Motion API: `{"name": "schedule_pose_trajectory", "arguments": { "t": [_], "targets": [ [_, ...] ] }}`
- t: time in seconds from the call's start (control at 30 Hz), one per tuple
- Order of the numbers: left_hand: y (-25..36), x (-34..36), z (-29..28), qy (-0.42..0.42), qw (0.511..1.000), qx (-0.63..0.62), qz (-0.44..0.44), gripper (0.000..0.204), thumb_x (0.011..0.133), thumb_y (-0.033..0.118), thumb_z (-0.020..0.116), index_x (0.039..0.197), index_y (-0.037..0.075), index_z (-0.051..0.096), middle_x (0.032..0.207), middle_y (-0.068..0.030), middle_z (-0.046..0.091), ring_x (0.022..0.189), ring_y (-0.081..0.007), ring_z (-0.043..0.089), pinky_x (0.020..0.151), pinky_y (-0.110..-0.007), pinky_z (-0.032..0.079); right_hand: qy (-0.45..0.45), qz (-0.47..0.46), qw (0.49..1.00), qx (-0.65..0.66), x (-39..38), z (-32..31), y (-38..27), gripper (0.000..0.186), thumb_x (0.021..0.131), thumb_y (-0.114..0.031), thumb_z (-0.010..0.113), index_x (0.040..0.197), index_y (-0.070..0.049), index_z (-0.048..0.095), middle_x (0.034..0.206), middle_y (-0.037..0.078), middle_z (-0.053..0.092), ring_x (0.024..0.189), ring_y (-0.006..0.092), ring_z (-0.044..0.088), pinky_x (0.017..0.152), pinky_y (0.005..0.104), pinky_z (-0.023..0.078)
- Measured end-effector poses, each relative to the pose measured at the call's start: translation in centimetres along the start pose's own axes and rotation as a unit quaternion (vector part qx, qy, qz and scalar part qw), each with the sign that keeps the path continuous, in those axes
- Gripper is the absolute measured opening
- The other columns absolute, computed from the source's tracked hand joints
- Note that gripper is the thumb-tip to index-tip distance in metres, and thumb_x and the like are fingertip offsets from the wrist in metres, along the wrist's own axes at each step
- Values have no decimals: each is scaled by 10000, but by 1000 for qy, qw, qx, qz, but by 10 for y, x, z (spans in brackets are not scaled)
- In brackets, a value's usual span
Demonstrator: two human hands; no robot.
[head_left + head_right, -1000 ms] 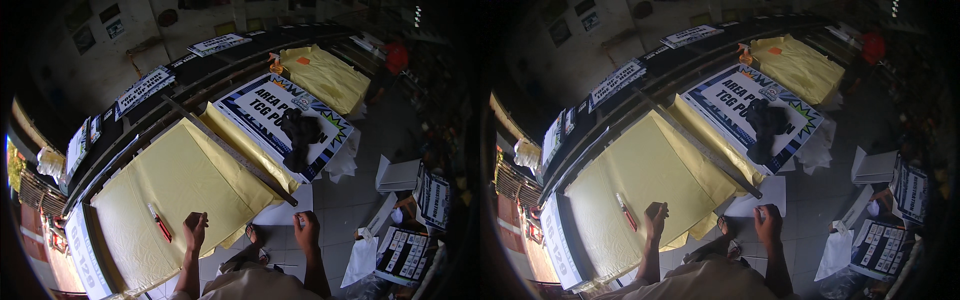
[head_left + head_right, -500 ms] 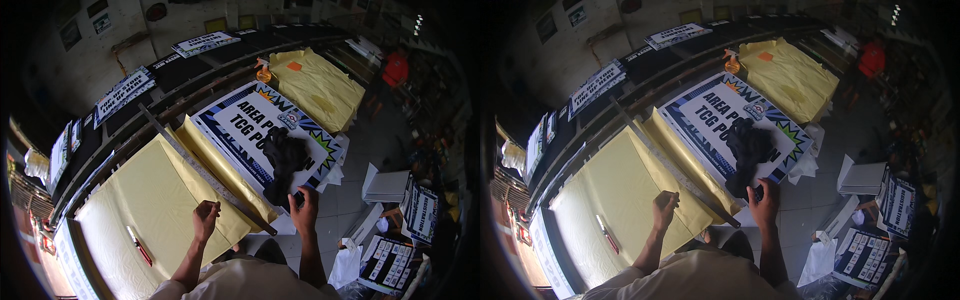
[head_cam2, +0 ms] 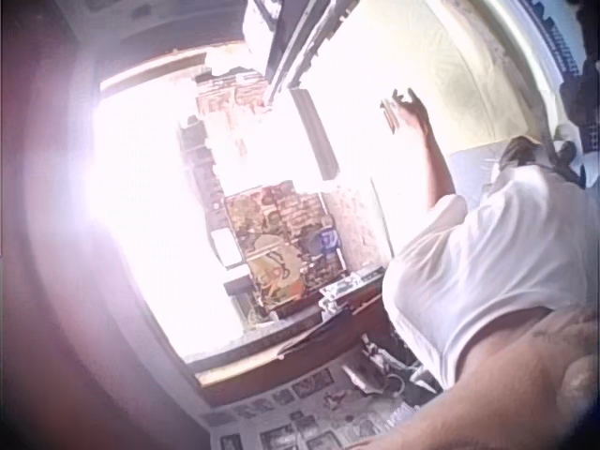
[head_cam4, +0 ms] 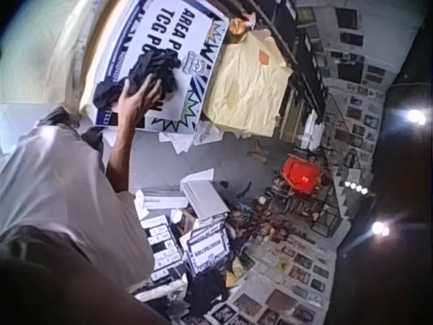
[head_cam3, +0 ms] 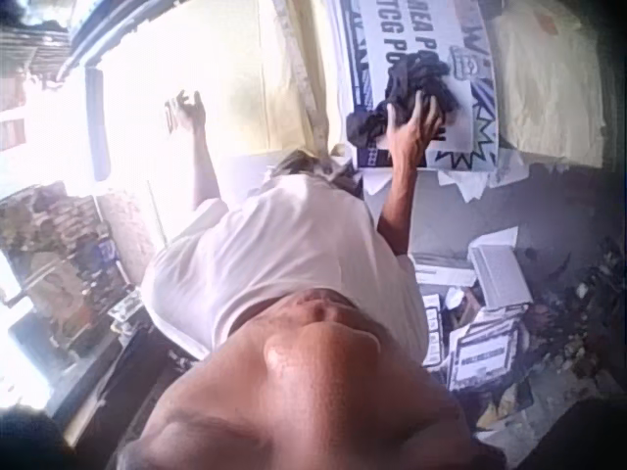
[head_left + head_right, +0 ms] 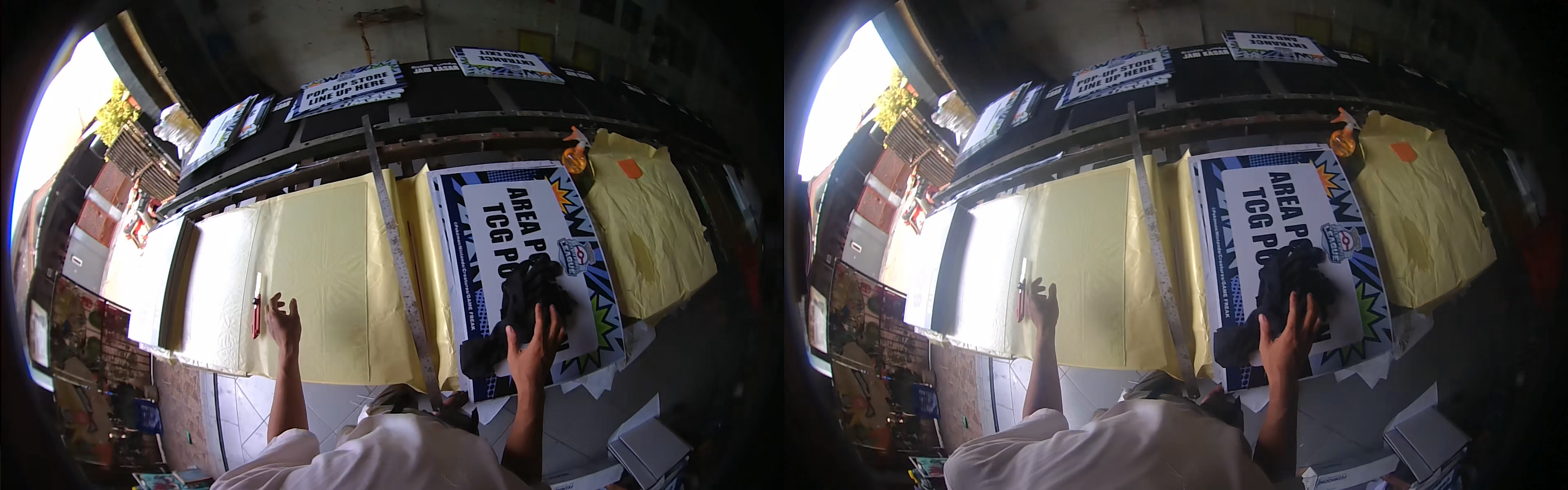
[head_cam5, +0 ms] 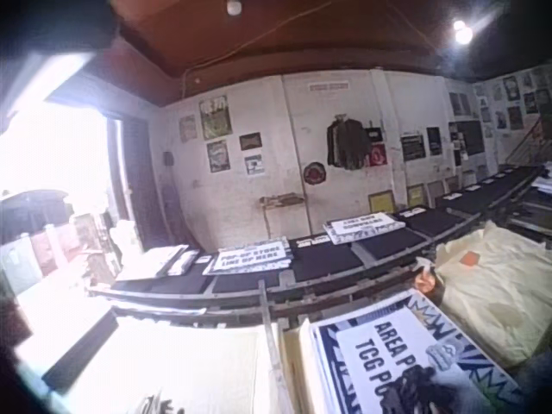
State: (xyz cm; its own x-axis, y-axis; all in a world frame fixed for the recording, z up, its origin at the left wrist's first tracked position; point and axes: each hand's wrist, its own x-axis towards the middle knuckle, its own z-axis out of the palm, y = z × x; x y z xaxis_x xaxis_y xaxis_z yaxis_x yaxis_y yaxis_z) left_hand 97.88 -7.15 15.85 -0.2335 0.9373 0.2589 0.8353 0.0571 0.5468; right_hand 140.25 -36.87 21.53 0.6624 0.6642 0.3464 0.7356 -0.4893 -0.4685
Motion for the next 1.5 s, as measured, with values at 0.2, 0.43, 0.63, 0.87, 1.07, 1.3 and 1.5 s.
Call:
{"name": "schedule_pose_trajectory", "arguments": {
  "t": [0.2, 0.43, 0.63, 0.87, 1.07, 1.3, 1.5],
  "targets": [
    [-62, 13, -23, 28, 975, 209, -64, 634, 839, 306, 809, 1379, 78, 568, 1308, -181, 550, 1233, -394, 520, 1022, -488, 473, -39, 18, 998, -39, 8, 5, 25, 778, 913, -348, 765, 1571, -154, 398, 1594, 197, 362, 1469, 424, 360, 1176, 584, 328],
    [-93, 36, -15, -25, 962, 254, -98, 585, 900, 356, 739, 1396, 84, 589, 1313, -150, 612, 1249, -360, 561, 1009, -499, 480, -118, 66, 988, -74, 15, 20, 33, 552, 935, -314, 733, 1417, -128, 538, 1436, 194, 483, 1352, 430, 469, 1101, 539, 410],
    [-107, 67, -4, -58, 969, 209, -120, 327, 894, 339, 746, 1132, 115, 742, 1189, -152, 679, 1099, -350, 662, 937, -484, 527, -96, 109, 989, 39, 22, 21, 48, 492, 969, -298, 701, 1354, -32, 549, 1330, 243, 611, 1225, 435, 594, 1023, 475, 479],
    [-89, 52, 28, -158, 986, -8, -62, 386, 899, 310, 759, 1170, 38, 713, 1005, -170, 766, 907, -330, 733, 811, -458, 559, 48, 228, 853, 467, -1, -37, 50, 640, 958, -356, 697, 1404, 74, 536, 1338, 181, 632, 1230, 311, 619, 1076, 416, 464],
    [62, -71, 55, -253, 941, -226, 6, 390, 987, 245, 703, 1231, -54, 647, 717, -57, 657, 492, -89, 561, 456, -276, 433, 188, 92, 677, 705, -31, -89, 82, 533, 1049, -418, 428, 1384, -28, 567, 1200, 142, 704, 1121, 280, 685, 997, 465, 564],
    [117, -113, 76, -170, 976, -90, 101, 425, 938, 276, 709, 1233, -21, 637, 1044, -183, 681, 992, -354, 654, 892, -465, 509, 283, 131, 650, 693, -129, -100, 167, 497, 1055, -403, 425, 1355, -36, 575, 1184, 148, 698, 1122, 294, 677, 992, 481, 561],
    [119, -117, 79, -174, 974, -16, 146, 551, 922, 386, 728, 1278, -17, 605, 1048, -189, 674, 983, -368, 635, 915, -481, 501, 308, 141, 640, 690, -165, -108, 199, 468, 1061, -390, 423, 1330, -42, 581, 1170, 153, 692, 1124, 306, 670, 987, 494, 558]
  ]
}}
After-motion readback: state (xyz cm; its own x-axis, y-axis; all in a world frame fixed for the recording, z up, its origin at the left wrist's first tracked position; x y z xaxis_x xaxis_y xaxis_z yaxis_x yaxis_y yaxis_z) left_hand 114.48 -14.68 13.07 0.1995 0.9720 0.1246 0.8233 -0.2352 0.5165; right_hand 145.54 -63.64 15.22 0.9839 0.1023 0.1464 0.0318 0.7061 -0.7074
